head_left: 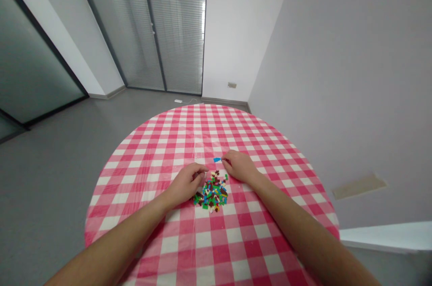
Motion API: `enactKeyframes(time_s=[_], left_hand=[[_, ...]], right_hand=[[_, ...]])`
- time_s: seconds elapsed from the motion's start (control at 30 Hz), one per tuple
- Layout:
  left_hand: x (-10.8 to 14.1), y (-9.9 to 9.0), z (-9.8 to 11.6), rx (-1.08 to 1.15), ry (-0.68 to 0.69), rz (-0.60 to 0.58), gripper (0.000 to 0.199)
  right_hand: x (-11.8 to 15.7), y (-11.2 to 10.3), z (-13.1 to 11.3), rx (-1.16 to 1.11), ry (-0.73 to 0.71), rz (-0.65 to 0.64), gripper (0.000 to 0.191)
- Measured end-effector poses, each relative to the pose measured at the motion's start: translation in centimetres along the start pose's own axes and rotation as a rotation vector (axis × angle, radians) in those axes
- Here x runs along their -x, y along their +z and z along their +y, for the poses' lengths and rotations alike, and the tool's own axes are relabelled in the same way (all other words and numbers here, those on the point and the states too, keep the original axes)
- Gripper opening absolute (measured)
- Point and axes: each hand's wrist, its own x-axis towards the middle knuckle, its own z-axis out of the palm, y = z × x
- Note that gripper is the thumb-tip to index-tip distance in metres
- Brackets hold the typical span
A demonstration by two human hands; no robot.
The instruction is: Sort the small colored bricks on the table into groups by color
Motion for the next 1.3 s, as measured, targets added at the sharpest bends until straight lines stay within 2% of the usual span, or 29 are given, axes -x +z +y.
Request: enactKeyframes(time_s=[0.2, 0.37, 0.53, 0.67, 0.97, 1.3], left_hand=[[-0.1, -0.1, -0.1, -0.036, 0.061, 0.0, 0.02], [0.0, -0.3, 0.5, -0.019, 0.07, -0.02, 0.015], [0.0, -0.4, 0.8, -0.031, 0.076, -0.038, 0.016], [-0.1, -0.4, 0.9, -0.037, 0.088, -0.038, 0.017], [-0.2, -0.3, 0.7, -0.042, 0.095, -0.045, 0.015], [-0.2, -0.4, 0.8, -0.049, 0.086, -0.056, 0.015]], right_hand=[[0.1, 0.0, -0.1, -0.055, 0.012, 0.014, 0.024], [0.6, -0.8, -0.5, -0.246, -0.019, 0.075, 0.021], [2.1, -1.8, -1.2, -0.501, -0.158, -0.106, 0.018], [3.1, -2.1, -1.3, -0.599, -0.166, -0.189, 0.02], [3.5, -1.3, -2.0, -0.561, -0.179, -0.255, 0.022], [4.0, -1.9, -2.5, -0.481, -0.242, -0.349, 0.019]])
